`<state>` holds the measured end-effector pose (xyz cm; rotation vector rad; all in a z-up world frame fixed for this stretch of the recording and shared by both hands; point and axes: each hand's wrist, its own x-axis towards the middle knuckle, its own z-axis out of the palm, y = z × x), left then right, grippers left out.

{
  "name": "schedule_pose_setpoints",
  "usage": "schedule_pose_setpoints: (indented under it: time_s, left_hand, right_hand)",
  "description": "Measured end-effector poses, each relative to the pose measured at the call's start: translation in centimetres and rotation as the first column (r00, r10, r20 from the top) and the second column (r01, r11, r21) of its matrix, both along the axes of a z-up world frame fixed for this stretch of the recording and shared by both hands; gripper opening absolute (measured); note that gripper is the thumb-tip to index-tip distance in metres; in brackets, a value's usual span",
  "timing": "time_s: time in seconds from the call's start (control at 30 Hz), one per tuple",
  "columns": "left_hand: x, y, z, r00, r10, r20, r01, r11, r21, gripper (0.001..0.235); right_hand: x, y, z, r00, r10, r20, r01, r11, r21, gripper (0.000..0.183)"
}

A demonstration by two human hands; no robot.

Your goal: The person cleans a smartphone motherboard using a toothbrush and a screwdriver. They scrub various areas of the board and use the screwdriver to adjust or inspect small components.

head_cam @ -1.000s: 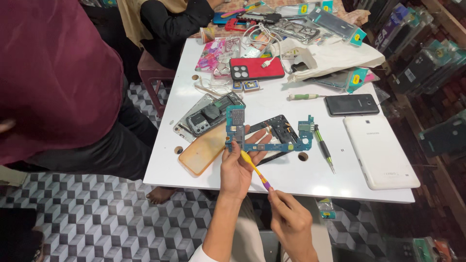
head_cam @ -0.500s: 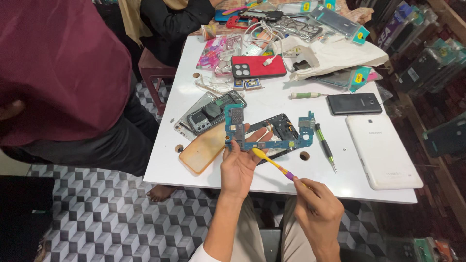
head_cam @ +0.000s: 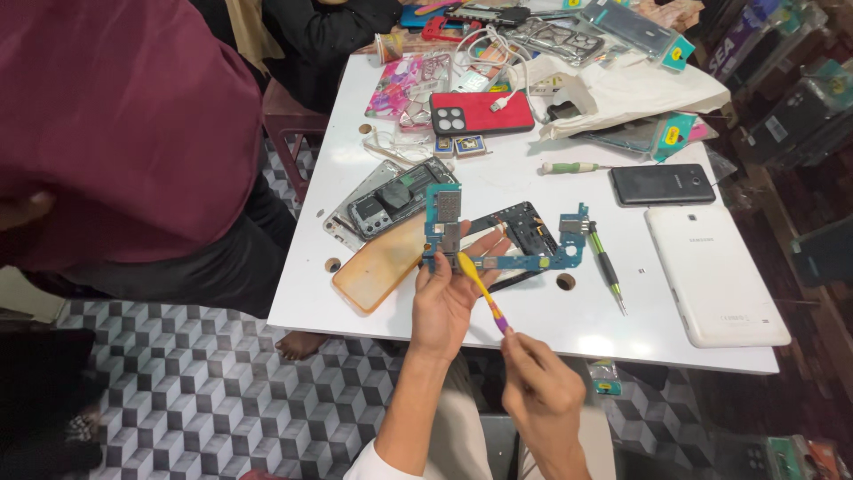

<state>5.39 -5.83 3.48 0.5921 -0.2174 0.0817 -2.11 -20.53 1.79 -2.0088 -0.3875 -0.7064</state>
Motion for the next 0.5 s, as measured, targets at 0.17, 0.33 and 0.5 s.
schedule_pose_setpoints:
  time_s: [0.17,0.33,0.5]
  left_hand:
    - [0.0,0.1,0.3,0.998,0.042,0.045,-0.043,0.999,0.013,0.057]
    - [0.0,0.1,0.2,0.998,0.057,0.025,-0.057,0.998,-0.006,0.057]
    - [0.0,0.1,0.2,0.998,0.059,-0.031,-0.059,0.998,0.002,0.057]
  right_hand:
    - [0.0,-0.1,0.6,1.0,-0.019,-0.018,0.019,1.0,0.0,0.031]
    - [-0.5,-0.6,0.9,1.0,0.028,-0.004,-0.029,0.999,-0.032,0.038]
    - [-0.6,-0.6,1.1,0.99,0.061,-0.128,-0.062,0.998,-0.002,0.036]
